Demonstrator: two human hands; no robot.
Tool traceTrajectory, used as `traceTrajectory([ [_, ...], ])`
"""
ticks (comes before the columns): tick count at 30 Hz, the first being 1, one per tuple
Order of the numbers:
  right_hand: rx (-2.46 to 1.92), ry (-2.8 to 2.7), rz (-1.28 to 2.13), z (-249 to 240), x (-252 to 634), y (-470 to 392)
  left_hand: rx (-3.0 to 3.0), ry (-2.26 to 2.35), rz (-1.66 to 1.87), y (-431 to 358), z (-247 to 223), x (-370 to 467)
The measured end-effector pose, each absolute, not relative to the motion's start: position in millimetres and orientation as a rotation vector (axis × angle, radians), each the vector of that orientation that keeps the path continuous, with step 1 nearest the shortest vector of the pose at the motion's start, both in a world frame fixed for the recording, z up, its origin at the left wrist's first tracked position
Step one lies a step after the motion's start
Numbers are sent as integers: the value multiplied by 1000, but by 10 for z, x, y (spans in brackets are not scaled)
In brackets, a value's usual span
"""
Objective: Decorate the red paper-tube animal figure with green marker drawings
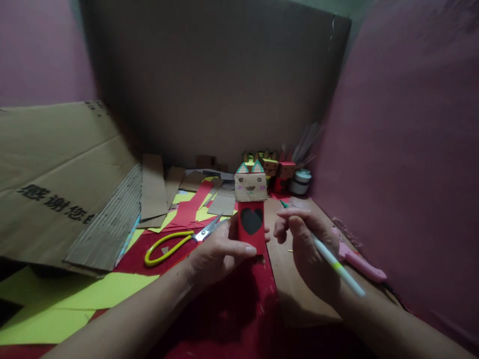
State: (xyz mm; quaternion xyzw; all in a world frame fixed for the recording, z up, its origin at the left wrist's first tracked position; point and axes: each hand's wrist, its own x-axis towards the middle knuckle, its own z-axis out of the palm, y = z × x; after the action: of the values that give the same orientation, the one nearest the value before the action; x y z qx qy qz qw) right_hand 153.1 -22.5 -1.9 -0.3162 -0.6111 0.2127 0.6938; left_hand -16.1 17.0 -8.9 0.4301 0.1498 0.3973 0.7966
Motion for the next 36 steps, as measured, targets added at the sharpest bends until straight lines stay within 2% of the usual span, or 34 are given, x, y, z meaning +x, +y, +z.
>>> traceTrajectory([
  [9,-891,-1300,353,-347,1683,-20,996,381,872,274,-121,-192],
  [36,-899,-1402,355,-447,1740,43,1271,503,902,364,-196,-208],
])
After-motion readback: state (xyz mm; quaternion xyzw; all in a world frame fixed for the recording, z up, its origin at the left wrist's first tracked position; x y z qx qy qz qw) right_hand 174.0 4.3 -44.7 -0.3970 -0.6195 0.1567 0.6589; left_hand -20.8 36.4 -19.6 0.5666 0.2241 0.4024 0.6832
